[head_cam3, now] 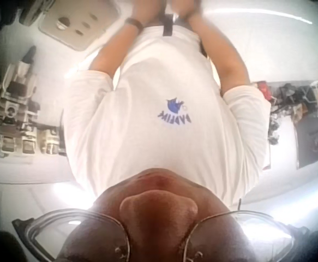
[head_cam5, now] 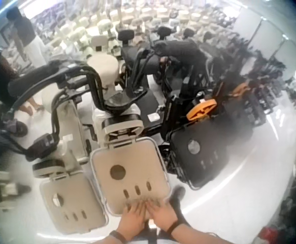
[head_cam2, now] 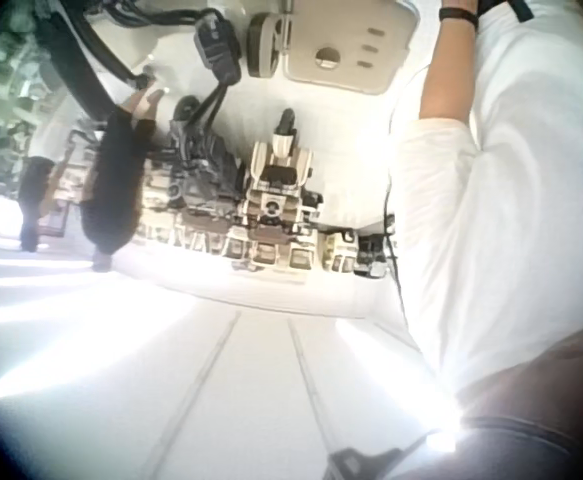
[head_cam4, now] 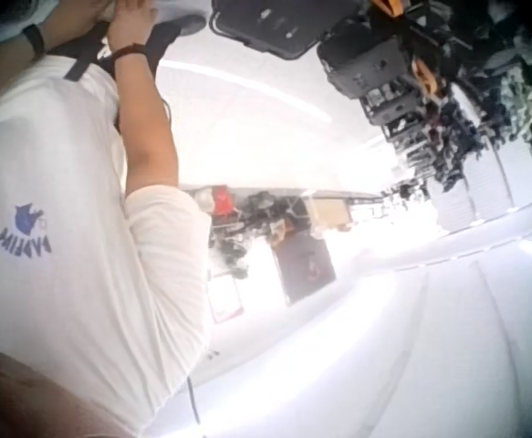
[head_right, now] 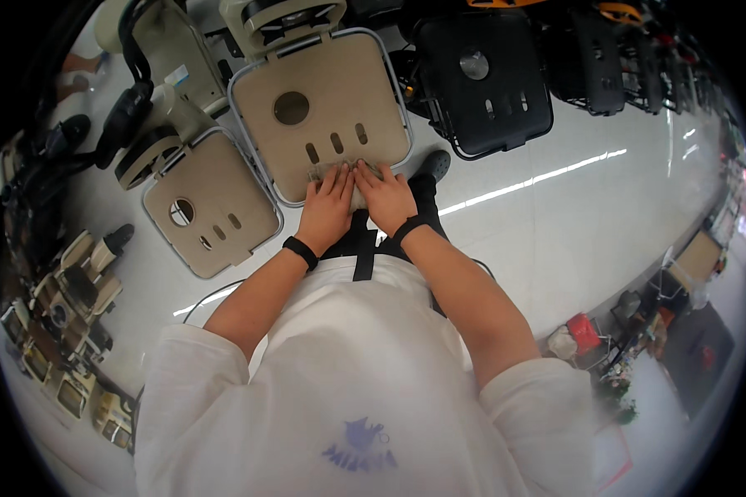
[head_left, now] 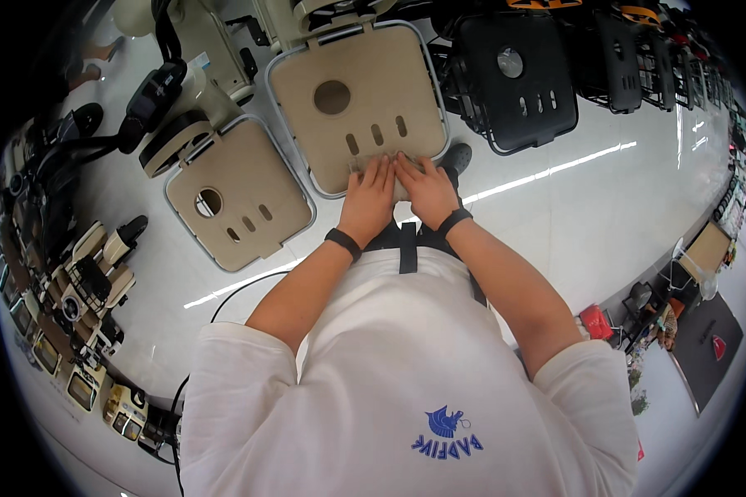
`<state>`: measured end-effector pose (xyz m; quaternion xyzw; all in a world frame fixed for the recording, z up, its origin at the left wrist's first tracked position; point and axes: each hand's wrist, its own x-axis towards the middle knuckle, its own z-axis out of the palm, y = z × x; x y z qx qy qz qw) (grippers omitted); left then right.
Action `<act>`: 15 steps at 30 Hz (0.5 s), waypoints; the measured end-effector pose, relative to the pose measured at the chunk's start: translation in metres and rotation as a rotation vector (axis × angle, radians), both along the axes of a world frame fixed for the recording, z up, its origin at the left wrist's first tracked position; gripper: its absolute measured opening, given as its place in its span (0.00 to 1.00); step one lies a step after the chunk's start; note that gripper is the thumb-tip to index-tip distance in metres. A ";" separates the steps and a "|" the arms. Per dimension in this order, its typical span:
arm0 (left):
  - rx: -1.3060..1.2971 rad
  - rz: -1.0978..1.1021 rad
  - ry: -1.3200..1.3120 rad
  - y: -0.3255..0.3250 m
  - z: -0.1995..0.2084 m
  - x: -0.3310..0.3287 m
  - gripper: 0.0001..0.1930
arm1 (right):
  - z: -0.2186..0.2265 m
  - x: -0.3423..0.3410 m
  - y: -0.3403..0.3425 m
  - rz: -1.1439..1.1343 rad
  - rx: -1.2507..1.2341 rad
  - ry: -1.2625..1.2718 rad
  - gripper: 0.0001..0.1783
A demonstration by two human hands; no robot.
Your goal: The person opens a plastic bag and removes a cloth. They then use the cloth to wipe the seats of several electric scooters parked in rows.
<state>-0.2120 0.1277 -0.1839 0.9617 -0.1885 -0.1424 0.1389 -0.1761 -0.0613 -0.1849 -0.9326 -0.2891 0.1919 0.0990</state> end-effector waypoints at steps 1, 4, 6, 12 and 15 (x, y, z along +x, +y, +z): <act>-0.010 -0.012 -0.025 0.001 -0.002 0.004 0.41 | -0.001 0.003 0.000 -0.010 0.009 -0.035 0.34; 0.006 -0.008 -0.116 0.002 -0.006 0.021 0.38 | -0.007 0.021 0.004 -0.040 0.032 -0.124 0.36; 0.050 0.025 -0.151 -0.001 -0.012 0.047 0.38 | -0.015 0.048 0.008 -0.059 0.005 -0.199 0.32; -0.130 0.129 -0.106 -0.009 -0.027 0.098 0.42 | -0.035 0.093 0.008 -0.133 0.033 -0.188 0.35; -0.159 0.072 0.005 -0.014 -0.028 0.080 0.43 | -0.035 0.062 -0.002 -0.181 -0.006 -0.062 0.38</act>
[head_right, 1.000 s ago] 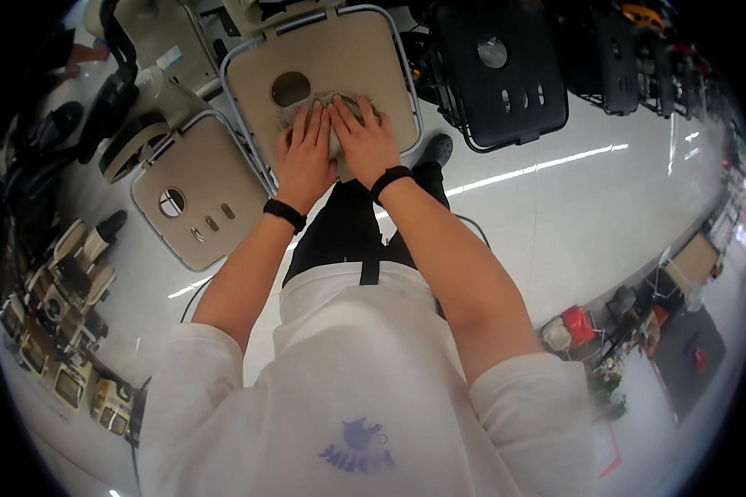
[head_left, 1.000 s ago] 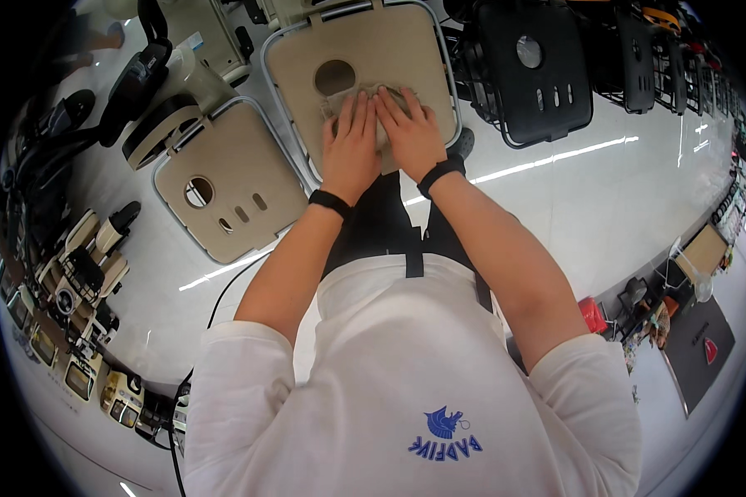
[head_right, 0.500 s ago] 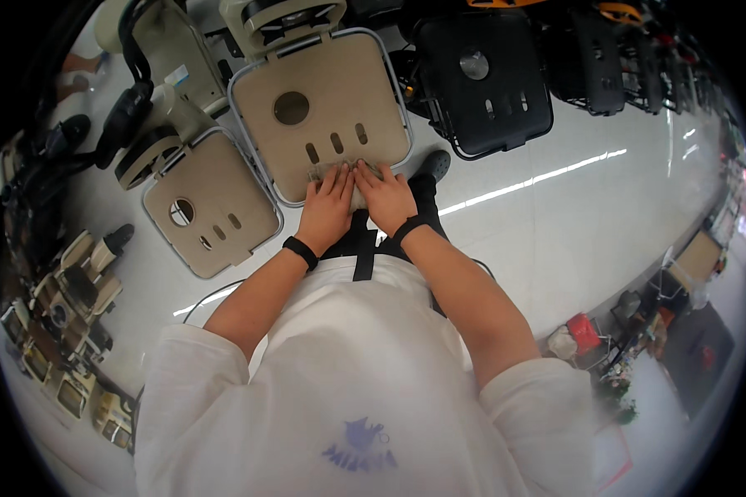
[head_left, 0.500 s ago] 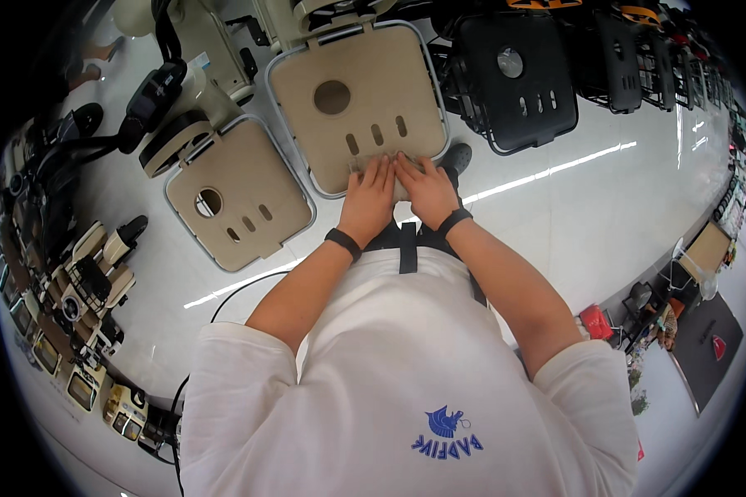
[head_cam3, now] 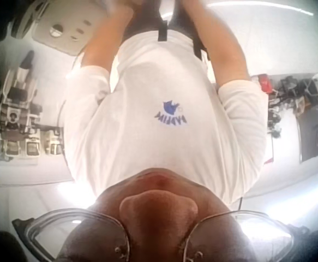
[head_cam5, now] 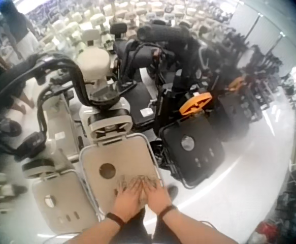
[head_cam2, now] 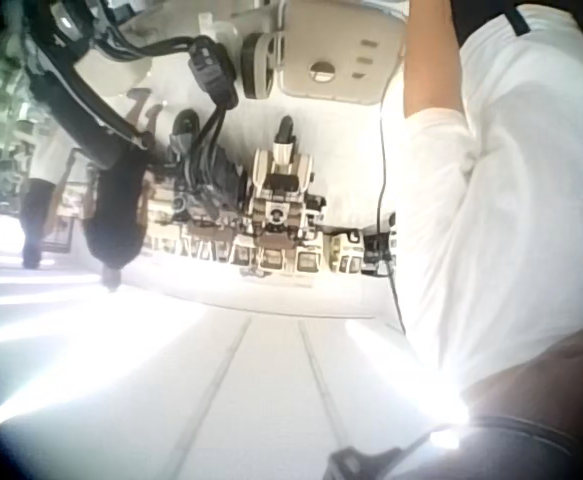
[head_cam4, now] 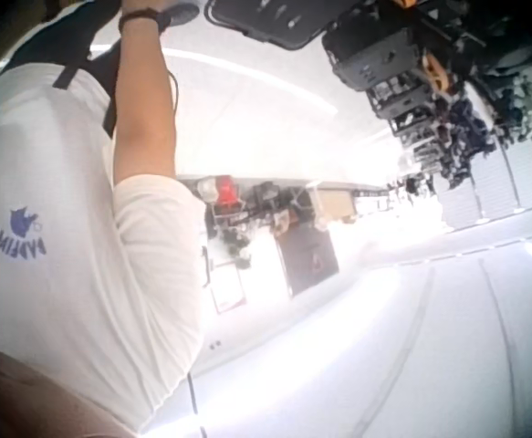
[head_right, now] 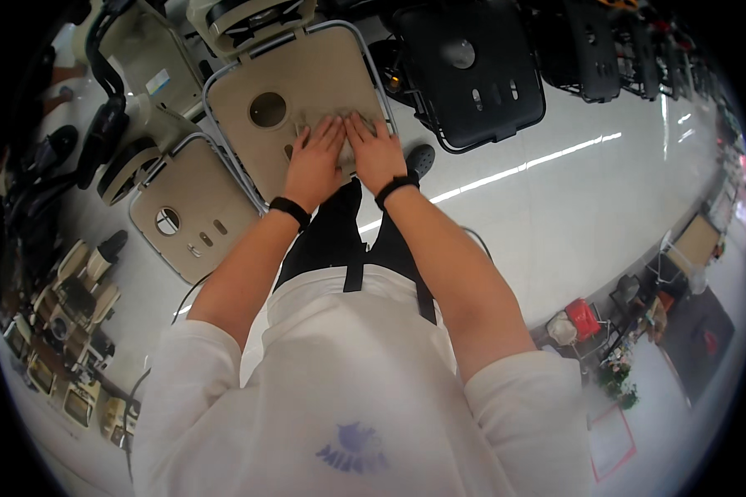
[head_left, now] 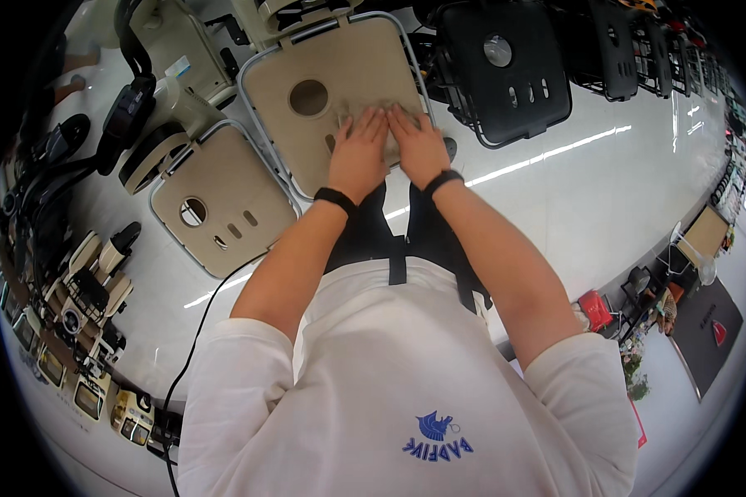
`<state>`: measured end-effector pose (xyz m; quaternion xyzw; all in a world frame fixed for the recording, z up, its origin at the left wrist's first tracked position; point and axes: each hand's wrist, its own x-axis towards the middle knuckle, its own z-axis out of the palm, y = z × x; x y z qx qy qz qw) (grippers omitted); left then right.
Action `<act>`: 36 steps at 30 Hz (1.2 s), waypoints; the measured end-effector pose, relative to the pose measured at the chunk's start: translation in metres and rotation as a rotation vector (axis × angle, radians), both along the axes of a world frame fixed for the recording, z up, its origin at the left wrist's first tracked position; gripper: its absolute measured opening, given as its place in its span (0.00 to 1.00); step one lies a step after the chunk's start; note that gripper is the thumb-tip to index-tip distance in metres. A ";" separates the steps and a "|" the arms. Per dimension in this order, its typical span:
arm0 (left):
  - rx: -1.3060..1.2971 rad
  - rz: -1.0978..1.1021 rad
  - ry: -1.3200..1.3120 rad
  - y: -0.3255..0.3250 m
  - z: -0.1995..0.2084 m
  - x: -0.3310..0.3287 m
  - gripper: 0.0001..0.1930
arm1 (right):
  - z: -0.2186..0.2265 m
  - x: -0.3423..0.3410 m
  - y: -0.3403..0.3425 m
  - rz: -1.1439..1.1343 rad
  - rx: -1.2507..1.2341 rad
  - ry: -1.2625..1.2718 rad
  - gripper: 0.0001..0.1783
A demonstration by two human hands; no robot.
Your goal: The person opens a plastic bag and removes a cloth. They then use the cloth to wipe the seats of several electric scooters parked in rows.
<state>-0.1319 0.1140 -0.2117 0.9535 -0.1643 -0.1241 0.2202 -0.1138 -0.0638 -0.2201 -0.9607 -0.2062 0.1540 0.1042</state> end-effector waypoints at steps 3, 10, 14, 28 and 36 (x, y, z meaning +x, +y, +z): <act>-0.029 -0.066 0.052 -0.010 0.002 -0.033 0.43 | 0.006 -0.042 -0.019 -0.020 0.051 0.082 0.42; -0.096 -0.152 0.065 -0.029 0.016 -0.048 0.35 | 0.038 -0.044 -0.062 0.095 0.098 0.265 0.36; 0.012 0.060 -0.184 -0.032 0.026 0.019 0.38 | 0.036 0.048 -0.050 0.066 0.295 -0.156 0.38; 0.408 0.137 0.005 -0.061 -0.004 0.048 0.43 | -0.041 0.079 -0.052 0.159 0.409 -0.006 0.37; 0.313 0.148 0.219 -0.105 0.009 -0.061 0.39 | -0.009 -0.009 -0.097 0.201 0.321 0.341 0.39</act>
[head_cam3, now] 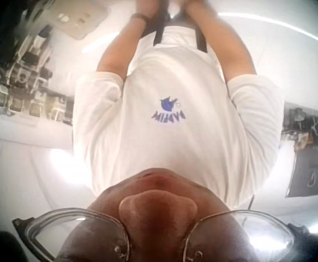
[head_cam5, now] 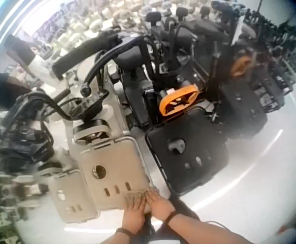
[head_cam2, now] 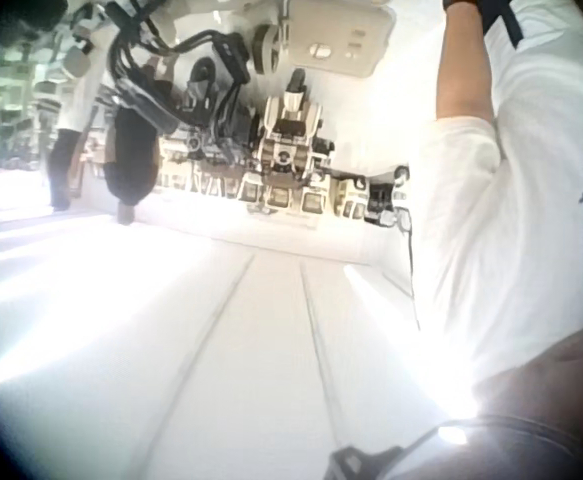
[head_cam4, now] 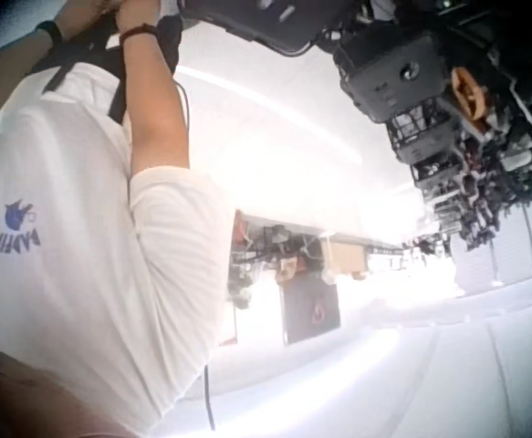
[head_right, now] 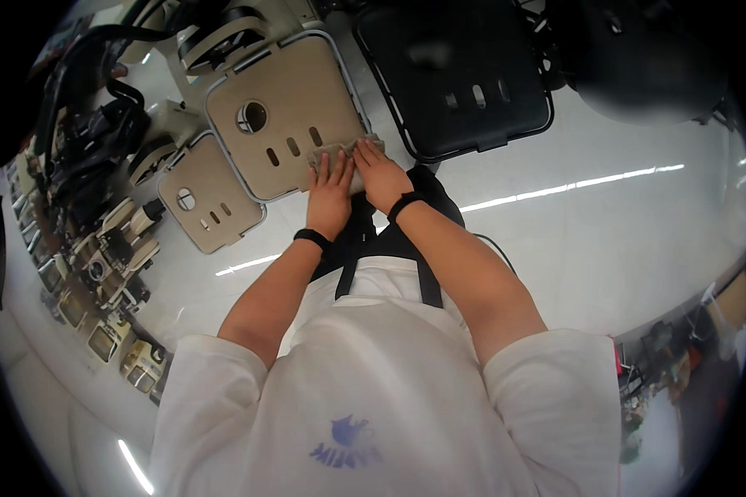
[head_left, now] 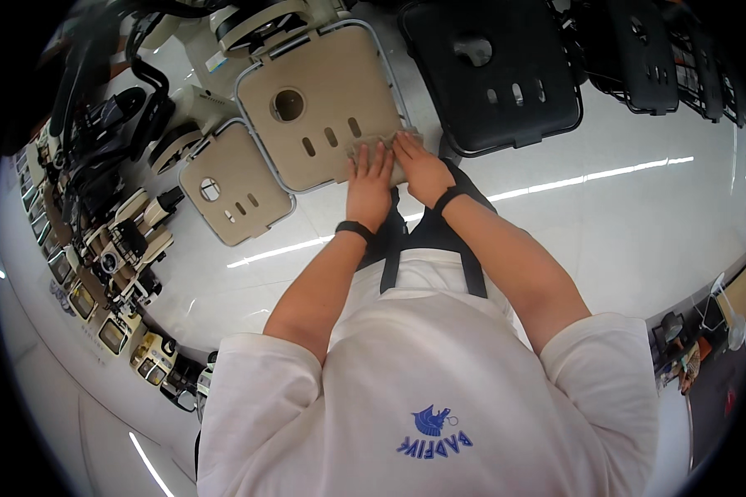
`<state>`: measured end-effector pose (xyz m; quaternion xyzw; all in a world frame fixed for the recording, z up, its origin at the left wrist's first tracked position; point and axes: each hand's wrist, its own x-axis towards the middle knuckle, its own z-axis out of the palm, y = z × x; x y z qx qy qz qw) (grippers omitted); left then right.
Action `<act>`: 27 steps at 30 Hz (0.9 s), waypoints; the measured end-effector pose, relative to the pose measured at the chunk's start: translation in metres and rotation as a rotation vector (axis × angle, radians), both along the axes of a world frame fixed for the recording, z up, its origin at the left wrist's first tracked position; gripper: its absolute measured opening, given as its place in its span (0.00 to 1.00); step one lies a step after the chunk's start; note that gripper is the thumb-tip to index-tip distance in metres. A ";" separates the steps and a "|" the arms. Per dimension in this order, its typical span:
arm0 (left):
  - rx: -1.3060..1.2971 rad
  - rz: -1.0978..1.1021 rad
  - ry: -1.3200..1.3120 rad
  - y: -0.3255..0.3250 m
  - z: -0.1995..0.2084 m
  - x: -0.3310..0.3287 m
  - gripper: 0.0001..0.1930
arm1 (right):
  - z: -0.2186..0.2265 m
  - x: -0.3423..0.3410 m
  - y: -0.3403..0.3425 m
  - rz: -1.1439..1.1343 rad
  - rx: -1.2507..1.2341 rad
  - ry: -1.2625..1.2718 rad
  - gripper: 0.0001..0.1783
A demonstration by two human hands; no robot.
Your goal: The person opens a plastic bag and removes a cloth. They then use the cloth to wipe the seats of several electric scooters parked in rows.
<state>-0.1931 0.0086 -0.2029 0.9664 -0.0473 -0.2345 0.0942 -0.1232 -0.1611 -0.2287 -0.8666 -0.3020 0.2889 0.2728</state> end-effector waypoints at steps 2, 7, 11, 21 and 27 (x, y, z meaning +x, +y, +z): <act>0.026 -0.035 -0.013 0.000 -0.002 -0.012 0.37 | 0.000 -0.009 0.000 -0.051 0.057 0.018 0.41; 0.095 -0.170 -0.089 0.019 -0.006 -0.034 0.35 | -0.002 -0.036 0.016 -0.058 0.010 -0.067 0.41; 0.092 -0.280 -0.145 0.058 -0.006 -0.046 0.33 | -0.002 -0.060 0.049 -0.070 -0.018 -0.197 0.40; -0.003 -0.273 -0.283 0.198 0.004 -0.080 0.30 | 0.022 -0.096 0.183 -0.024 -0.087 -0.281 0.36; -0.033 -0.187 -0.316 0.223 -0.001 -0.077 0.31 | 0.027 -0.079 0.225 0.072 -0.216 -0.352 0.34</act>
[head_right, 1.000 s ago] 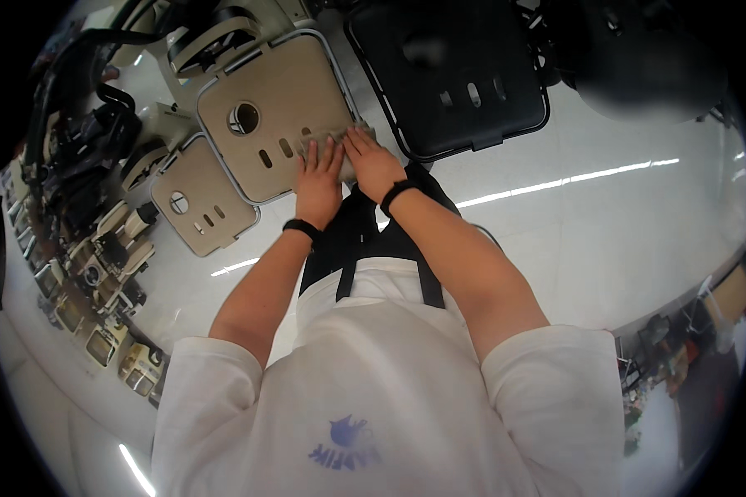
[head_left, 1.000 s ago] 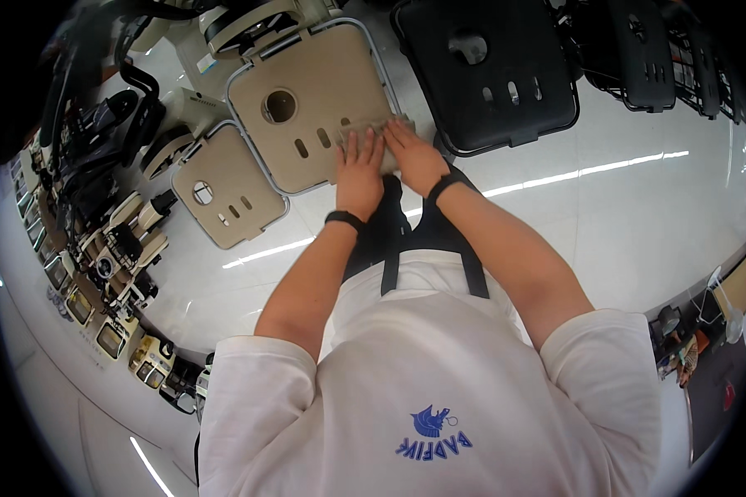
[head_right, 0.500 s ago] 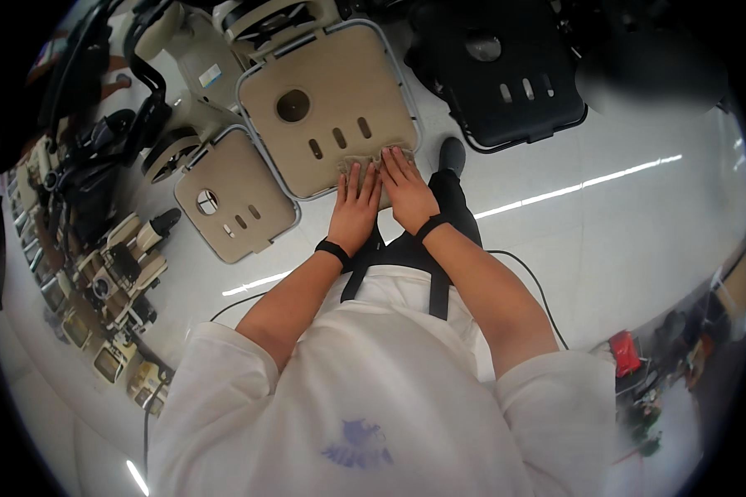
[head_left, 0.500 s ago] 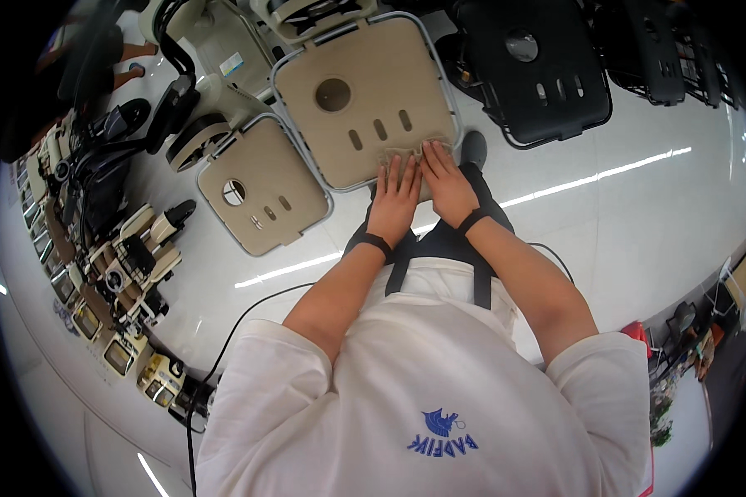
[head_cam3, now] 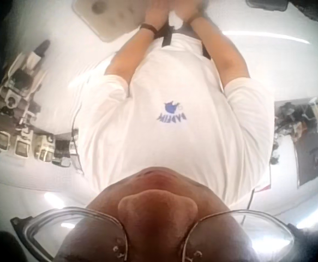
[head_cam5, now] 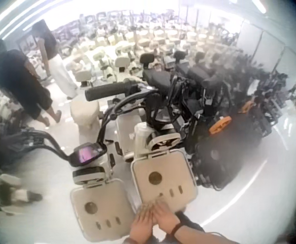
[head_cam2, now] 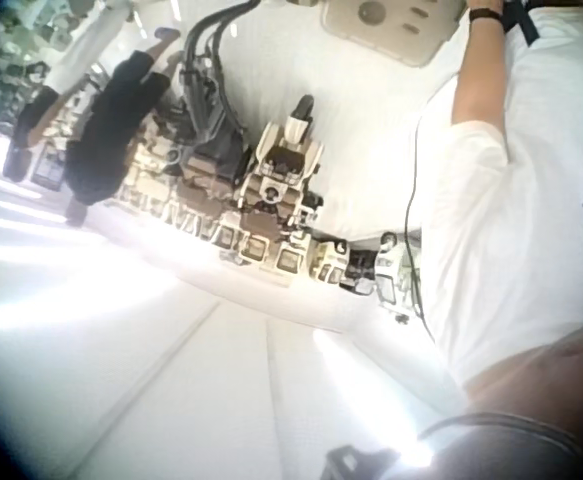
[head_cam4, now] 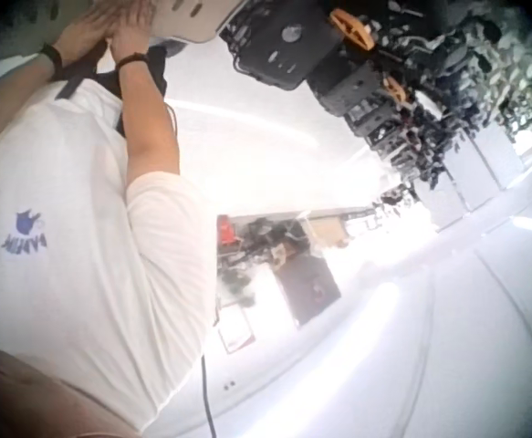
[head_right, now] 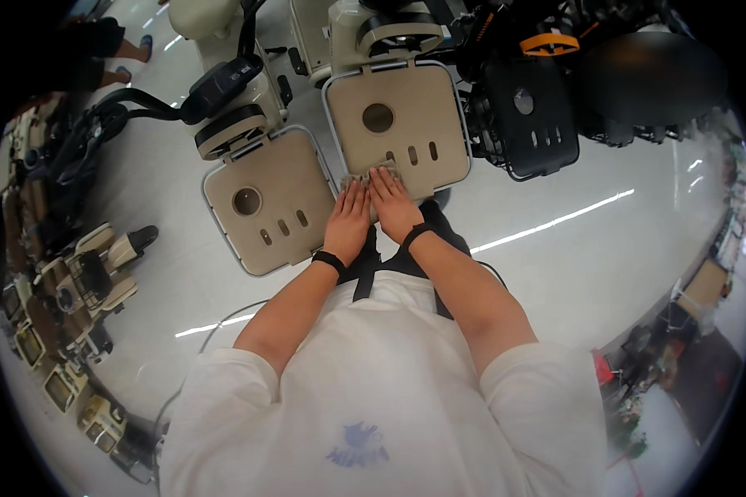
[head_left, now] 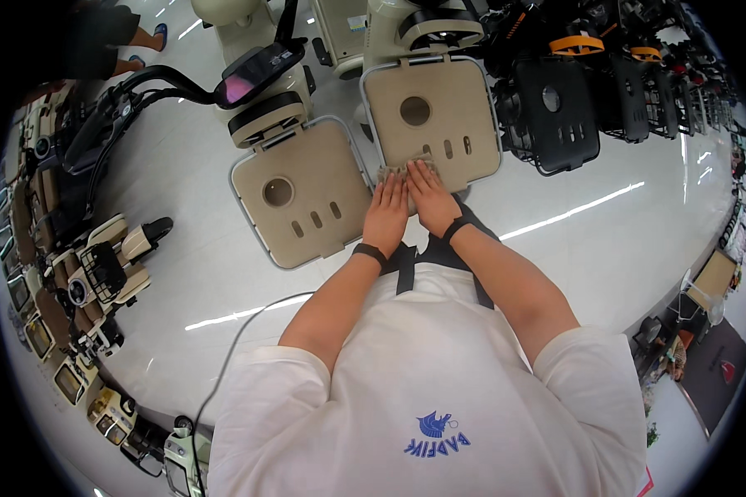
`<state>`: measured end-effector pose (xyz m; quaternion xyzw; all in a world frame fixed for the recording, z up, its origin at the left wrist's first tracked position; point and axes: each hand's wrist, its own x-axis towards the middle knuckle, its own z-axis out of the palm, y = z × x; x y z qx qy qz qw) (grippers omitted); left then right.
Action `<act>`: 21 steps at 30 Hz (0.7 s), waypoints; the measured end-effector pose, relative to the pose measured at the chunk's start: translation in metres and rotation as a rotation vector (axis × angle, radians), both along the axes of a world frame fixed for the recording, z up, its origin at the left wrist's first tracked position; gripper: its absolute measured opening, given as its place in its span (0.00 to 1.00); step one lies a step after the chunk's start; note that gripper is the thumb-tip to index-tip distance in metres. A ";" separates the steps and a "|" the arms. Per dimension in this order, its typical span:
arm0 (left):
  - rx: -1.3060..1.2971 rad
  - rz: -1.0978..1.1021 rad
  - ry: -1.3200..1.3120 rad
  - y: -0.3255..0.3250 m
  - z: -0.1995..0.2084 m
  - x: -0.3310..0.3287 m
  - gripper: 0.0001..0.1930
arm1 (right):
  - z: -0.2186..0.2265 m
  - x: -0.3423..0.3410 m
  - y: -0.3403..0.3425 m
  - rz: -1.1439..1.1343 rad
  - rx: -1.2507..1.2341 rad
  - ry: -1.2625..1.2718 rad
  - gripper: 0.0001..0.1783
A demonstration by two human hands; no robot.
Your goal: The person opens a plastic bag and removes a cloth. They then use the cloth to wipe the seats of several electric scooters parked in rows.
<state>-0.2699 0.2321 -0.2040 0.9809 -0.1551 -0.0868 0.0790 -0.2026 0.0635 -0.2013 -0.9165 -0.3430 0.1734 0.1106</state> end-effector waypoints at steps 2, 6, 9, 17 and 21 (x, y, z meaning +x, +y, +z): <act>-0.020 0.065 0.001 -0.006 -0.002 0.006 0.31 | 0.002 0.011 -0.001 0.040 0.036 -0.043 0.33; -0.090 0.192 0.066 -0.012 -0.003 0.036 0.34 | 0.000 0.055 0.012 0.128 0.070 -0.238 0.30; -0.124 0.249 0.029 -0.002 -0.004 0.084 0.35 | -0.005 0.105 0.038 0.148 0.011 -0.331 0.28; -0.213 0.288 -0.006 0.035 -0.001 0.202 0.45 | -0.010 0.213 0.059 0.023 0.043 -0.236 0.31; -0.179 0.323 -0.002 0.009 0.003 0.219 0.44 | -0.018 0.229 0.022 0.053 0.220 -0.125 0.32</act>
